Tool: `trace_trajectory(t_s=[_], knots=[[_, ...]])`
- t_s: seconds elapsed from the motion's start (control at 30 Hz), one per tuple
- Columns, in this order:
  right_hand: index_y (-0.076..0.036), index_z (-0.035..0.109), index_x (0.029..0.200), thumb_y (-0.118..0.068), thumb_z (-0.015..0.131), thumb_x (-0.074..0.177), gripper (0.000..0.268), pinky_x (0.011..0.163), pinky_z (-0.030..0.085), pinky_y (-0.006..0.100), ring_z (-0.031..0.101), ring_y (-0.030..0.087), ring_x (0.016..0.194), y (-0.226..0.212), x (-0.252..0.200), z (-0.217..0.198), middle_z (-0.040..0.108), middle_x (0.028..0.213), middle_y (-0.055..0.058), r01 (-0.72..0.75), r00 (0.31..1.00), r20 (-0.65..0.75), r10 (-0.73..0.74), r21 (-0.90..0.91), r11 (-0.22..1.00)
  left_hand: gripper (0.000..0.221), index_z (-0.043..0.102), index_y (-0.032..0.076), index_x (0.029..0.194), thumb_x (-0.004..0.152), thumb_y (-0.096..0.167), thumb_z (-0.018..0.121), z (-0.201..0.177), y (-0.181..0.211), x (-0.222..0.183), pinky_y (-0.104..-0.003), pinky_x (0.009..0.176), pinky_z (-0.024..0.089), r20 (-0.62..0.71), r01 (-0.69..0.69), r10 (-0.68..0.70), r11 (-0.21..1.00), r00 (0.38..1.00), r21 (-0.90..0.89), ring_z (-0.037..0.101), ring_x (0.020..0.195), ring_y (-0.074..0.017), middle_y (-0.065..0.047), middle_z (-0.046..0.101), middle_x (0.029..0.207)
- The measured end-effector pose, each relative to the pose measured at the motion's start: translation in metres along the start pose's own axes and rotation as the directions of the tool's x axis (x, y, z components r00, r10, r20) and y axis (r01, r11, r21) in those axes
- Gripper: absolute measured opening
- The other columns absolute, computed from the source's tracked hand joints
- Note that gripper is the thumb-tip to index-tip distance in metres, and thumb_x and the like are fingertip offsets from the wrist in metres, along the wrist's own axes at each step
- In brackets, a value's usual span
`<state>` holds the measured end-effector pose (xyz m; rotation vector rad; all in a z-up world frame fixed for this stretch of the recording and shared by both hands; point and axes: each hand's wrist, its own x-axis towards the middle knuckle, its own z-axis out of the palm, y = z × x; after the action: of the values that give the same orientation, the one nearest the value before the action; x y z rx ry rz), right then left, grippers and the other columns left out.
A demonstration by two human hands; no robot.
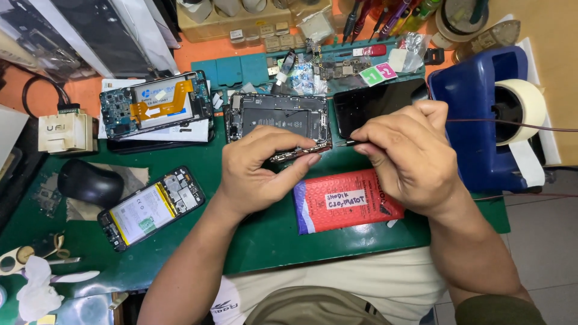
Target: Removing a motherboard from a mobile phone using tweezers and then performing detailed work on the board under a microscope.
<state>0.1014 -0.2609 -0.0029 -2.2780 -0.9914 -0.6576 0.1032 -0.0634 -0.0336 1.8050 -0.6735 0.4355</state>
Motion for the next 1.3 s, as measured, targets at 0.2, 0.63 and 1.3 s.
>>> trace_trajectory(t_s=[0.2,0.63,1.3], knots=[[-0.001,0.057,0.086,-0.008,0.051,0.088,0.010,0.074,0.022,0.037,0.050,0.021,0.064,0.003,-0.002,0.004,0.060,0.080,0.007,-0.013,1.000,0.027,0.013,-0.002,1.000,0.015,0.061,0.005,0.084,0.073,0.005,0.071,0.002,-0.001,-0.002,-0.024,0.068,0.048,0.009,-0.018,0.018,1.000,1.000,0.009,0.060,0.070,-0.0157,-0.006,0.064,0.080],[-0.001,0.056,0.084,-0.005,0.052,0.087,0.007,0.072,0.020,0.037,0.050,0.019,0.062,0.001,0.002,0.004,0.059,0.080,0.006,0.047,0.999,0.016,-0.046,-0.016,0.999,0.013,0.061,0.006,0.082,0.073,0.006,0.071,0.006,-0.004,-0.003,-0.025,0.068,0.043,0.053,-0.057,0.055,0.998,0.997,0.038,0.061,0.068,-0.0146,-0.003,0.063,0.078],[-0.002,0.062,0.089,-0.006,0.062,0.082,0.008,0.068,0.041,0.029,0.054,0.020,0.074,-0.016,-0.069,-0.054,0.059,0.086,0.008,-0.127,0.919,0.348,0.184,-0.181,0.975,0.018,0.043,0.008,0.081,0.082,0.007,0.061,0.006,0.010,-0.003,-0.016,0.057,0.042,0.250,0.371,-0.341,0.925,0.906,-0.081,0.066,0.067,-0.0123,0.000,0.052,0.075]])
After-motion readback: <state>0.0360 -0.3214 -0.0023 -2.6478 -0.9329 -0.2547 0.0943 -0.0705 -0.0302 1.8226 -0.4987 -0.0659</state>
